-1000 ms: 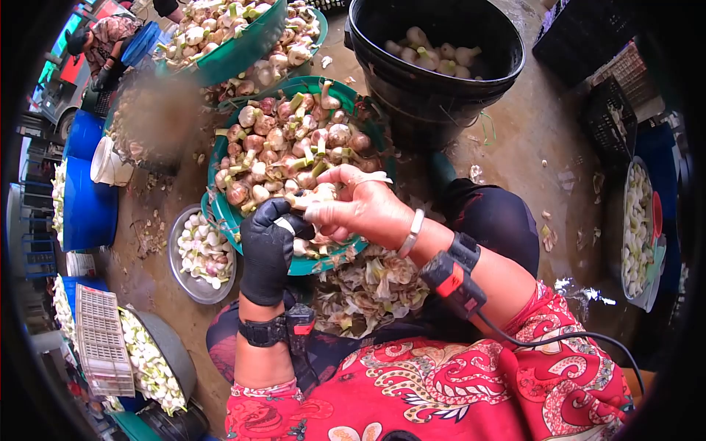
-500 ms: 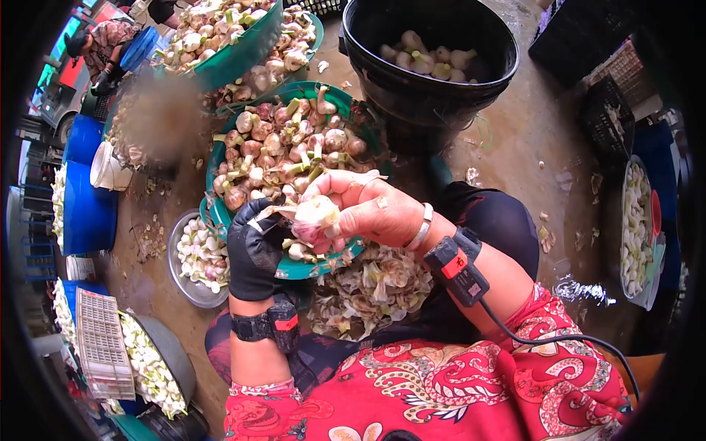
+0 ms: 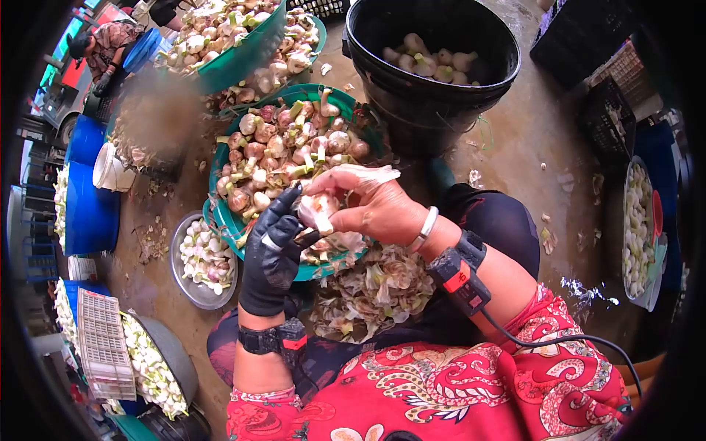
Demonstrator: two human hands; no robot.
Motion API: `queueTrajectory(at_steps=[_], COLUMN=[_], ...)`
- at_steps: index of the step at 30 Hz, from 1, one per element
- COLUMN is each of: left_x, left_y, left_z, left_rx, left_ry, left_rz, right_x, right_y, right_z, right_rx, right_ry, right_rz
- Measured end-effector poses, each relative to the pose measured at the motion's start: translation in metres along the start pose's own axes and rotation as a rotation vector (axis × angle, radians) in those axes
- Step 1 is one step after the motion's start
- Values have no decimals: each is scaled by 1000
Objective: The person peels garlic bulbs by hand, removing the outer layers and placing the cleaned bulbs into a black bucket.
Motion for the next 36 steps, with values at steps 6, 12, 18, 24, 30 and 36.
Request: queueTrajectory(at_steps=[6, 12, 18, 24, 30, 36], left_x=[-3, -16, -15, -14, -13, -15], left_y=[-1, -7, -10, -7, -3, -7], left_z=[2, 12, 13, 12, 7, 9], left_rx=[55, 125, 121, 86, 79, 119], left_ry=[-16, 190, 234, -122, -74, 65], left_rz=[37, 147, 102, 36, 107, 121], right_x=[12, 12, 8, 7, 12, 12], right_y=[7, 10, 14, 17, 14, 9], right_z=[15, -14, -16, 34, 1, -31], right_rx=[257, -172, -141, 254, -44, -293], right_ry=[334, -362, -503, 74, -166, -568], right_rz=[19, 249, 396, 229, 214, 289])
Point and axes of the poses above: each hand's wrist, its own y-axis towards the middle knuckle, its own x-axis out of the palm, z = x × y, the point moved 8 cm from there along y, towards the middle knuckle, and after that the axes turned 6 degrees about -y, right-handed, at the moved point
